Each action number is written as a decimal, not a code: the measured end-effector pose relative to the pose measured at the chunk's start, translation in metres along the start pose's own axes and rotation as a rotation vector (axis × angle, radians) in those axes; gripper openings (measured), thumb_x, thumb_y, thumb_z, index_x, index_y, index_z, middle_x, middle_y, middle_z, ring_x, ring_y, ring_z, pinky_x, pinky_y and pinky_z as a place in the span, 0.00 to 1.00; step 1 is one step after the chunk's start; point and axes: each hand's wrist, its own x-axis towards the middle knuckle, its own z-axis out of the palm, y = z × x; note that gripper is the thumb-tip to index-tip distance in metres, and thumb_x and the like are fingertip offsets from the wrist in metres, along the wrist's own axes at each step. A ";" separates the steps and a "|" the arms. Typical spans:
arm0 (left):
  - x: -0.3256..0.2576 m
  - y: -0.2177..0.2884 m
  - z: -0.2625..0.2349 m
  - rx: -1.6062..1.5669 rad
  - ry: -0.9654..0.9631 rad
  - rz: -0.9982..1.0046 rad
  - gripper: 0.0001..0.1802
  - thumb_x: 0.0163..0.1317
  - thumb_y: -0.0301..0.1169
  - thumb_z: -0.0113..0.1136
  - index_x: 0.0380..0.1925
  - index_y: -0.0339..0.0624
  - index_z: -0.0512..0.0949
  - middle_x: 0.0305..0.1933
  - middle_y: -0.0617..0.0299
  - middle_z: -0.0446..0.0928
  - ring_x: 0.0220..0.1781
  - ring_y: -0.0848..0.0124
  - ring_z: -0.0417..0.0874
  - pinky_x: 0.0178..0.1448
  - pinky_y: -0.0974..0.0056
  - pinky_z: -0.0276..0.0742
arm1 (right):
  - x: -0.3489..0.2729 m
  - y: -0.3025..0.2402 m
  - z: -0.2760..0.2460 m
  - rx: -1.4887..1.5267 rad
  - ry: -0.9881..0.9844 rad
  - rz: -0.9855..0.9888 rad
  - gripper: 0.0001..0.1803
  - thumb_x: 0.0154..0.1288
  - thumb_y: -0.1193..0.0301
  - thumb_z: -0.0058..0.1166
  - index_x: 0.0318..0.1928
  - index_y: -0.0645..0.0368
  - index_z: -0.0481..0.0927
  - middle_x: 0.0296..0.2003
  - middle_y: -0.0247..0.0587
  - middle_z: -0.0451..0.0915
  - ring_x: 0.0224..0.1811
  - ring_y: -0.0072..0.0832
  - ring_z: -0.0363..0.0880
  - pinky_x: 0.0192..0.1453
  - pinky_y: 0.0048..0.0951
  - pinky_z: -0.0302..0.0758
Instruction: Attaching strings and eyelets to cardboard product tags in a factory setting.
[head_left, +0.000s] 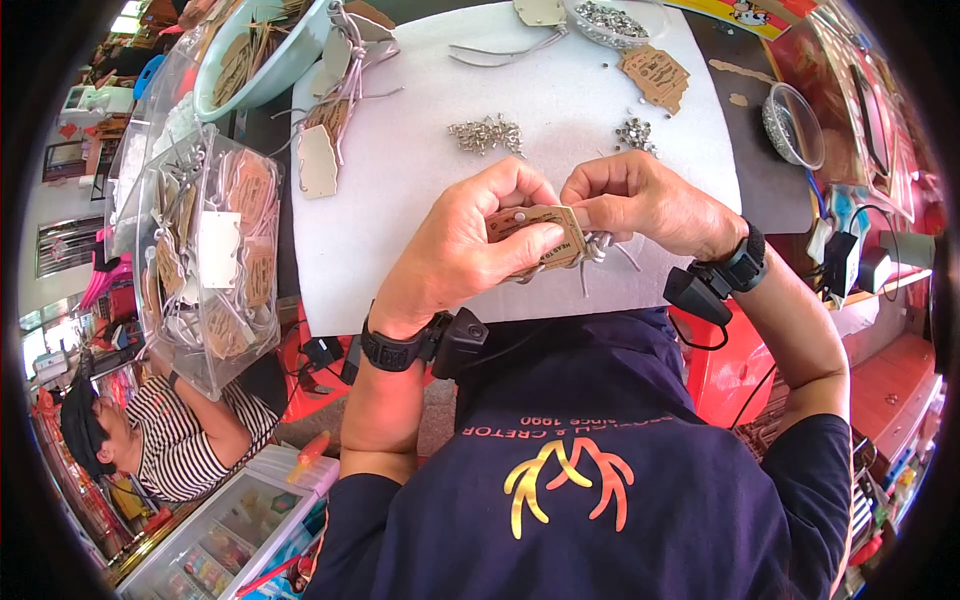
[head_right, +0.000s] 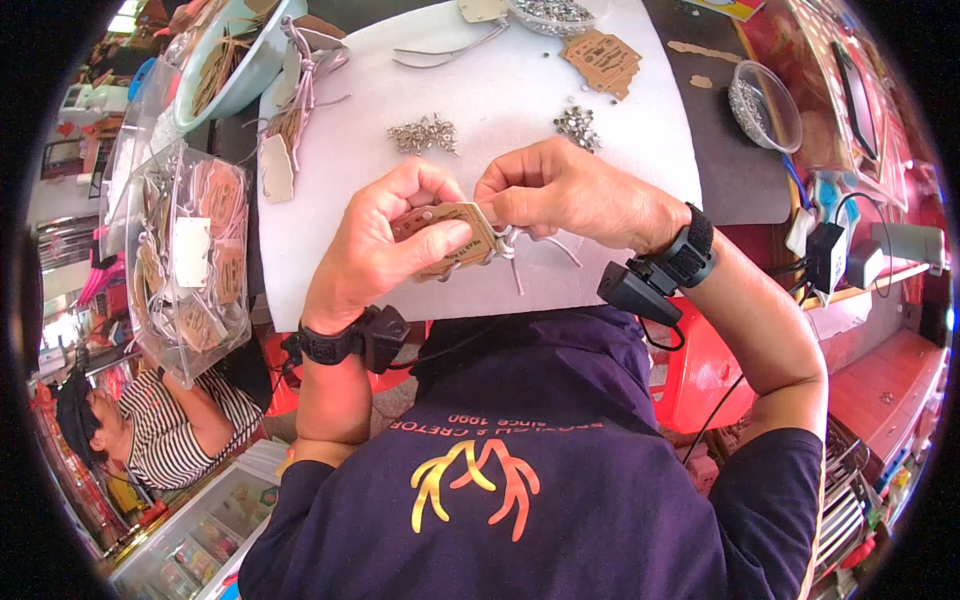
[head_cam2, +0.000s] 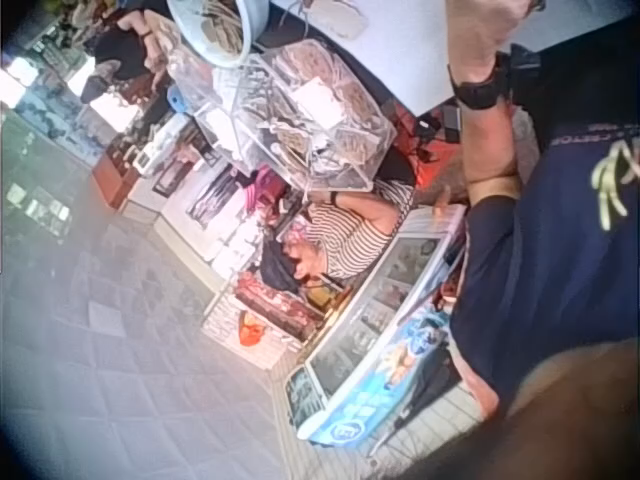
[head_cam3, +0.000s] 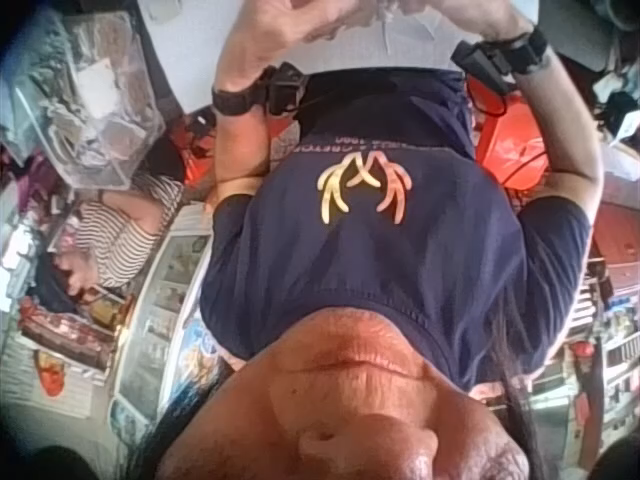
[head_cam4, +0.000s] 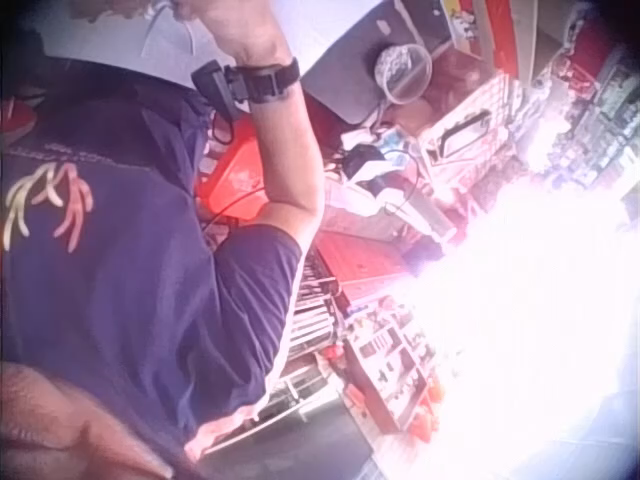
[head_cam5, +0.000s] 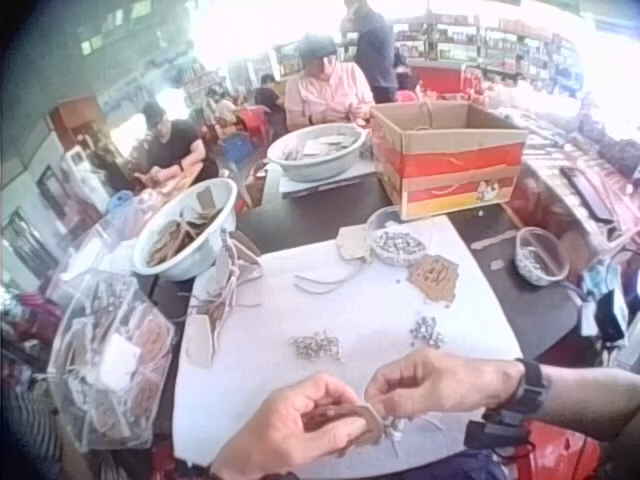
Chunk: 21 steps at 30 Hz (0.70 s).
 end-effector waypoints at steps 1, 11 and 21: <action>0.001 -0.004 0.000 0.014 0.010 0.032 0.12 0.63 0.26 0.64 0.44 0.39 0.74 0.38 0.65 0.79 0.38 0.81 0.79 0.40 0.74 0.76 | 0.001 0.001 0.000 -0.001 -0.005 -0.005 0.12 0.66 0.63 0.57 0.40 0.59 0.83 0.29 0.24 0.78 0.28 0.10 0.67 0.31 0.16 0.63; 0.002 -0.004 -0.002 -0.009 0.004 0.009 0.11 0.63 0.26 0.64 0.43 0.40 0.74 0.39 0.66 0.78 0.39 0.81 0.78 0.41 0.73 0.76 | -0.002 0.009 -0.003 0.034 0.027 -0.006 0.13 0.65 0.62 0.59 0.38 0.59 0.83 0.29 0.24 0.77 0.26 0.10 0.65 0.29 0.17 0.62; 0.005 -0.008 -0.001 -0.012 0.032 0.025 0.11 0.63 0.26 0.63 0.43 0.40 0.73 0.40 0.67 0.77 0.42 0.82 0.76 0.47 0.72 0.74 | -0.005 0.008 0.004 0.063 0.096 -0.039 0.11 0.67 0.64 0.58 0.39 0.60 0.82 0.28 0.23 0.74 0.26 0.10 0.63 0.28 0.16 0.60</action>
